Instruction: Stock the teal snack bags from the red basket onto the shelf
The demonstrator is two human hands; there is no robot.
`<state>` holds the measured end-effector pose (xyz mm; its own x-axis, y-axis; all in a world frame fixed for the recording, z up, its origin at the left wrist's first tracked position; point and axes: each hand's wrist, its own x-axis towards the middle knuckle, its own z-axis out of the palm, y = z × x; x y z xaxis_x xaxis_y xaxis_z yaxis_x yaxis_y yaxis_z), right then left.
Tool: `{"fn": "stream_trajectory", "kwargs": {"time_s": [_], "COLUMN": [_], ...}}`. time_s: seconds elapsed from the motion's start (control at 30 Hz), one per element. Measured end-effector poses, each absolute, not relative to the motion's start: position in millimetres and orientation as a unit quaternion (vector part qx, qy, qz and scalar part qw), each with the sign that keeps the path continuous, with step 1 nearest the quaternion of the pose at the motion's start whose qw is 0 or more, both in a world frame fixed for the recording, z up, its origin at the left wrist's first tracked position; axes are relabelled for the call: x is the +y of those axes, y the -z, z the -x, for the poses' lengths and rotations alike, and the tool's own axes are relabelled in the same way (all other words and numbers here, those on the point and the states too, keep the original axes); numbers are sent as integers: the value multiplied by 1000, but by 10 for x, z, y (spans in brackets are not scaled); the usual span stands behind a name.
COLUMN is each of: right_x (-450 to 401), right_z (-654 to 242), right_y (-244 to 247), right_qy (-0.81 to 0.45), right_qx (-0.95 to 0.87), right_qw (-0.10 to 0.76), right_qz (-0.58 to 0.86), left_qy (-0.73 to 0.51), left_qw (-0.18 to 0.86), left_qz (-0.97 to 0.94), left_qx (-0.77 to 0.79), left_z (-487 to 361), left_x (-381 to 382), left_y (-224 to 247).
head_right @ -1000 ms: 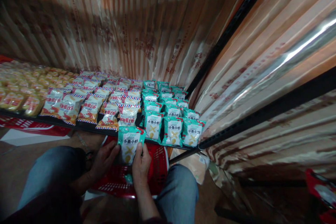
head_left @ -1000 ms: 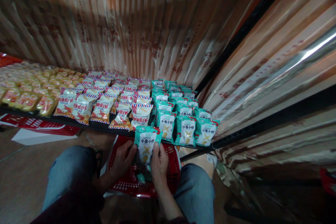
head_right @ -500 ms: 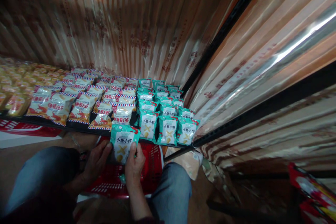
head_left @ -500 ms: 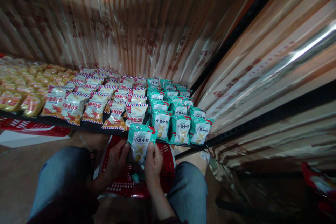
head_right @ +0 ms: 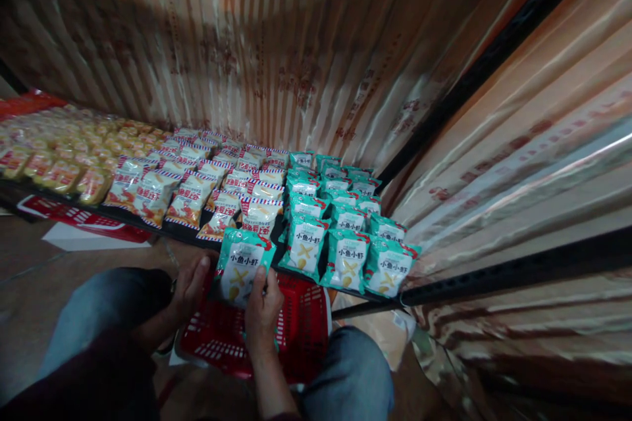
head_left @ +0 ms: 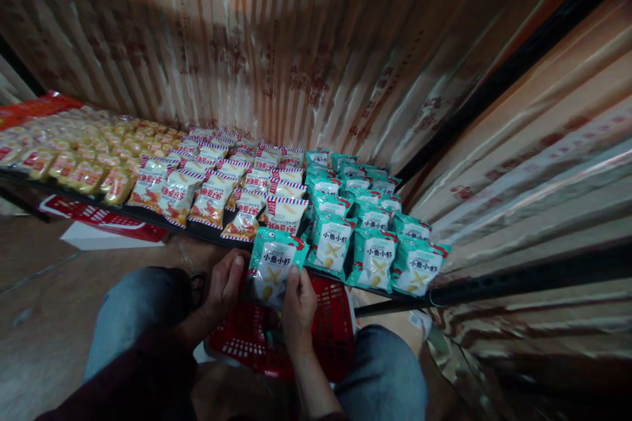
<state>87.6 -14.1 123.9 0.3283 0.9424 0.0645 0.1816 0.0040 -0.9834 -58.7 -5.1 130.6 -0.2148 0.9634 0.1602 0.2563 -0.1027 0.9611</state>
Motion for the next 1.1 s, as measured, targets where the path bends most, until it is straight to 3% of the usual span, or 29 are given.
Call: {"fn": "stream_trajectory", "kwargs": {"time_s": [0.3,0.67,0.83,1.1], "right_x": [76,166,253,332], "right_z": [-587,-300,-180,-64], "right_y": [-1320,-1363,-1253,-1161], "right_qy": [-346,-348,-263,-210], "right_qx": [-508,-575,-633,-674], "right_qw": [531,518,539,514], "right_qz": [584,529,490,487], "left_qy": [-529,-565,-548,-532], "left_qw": [405,318,263,258], "left_qz": [-486,-431,-450,-417], "left_qx": [566,627,654,690], "left_z": [658,1095,1218,1303], "left_x": [-27,205,351,499], "left_y": [-1256,-1406,-1558,-1506]}}
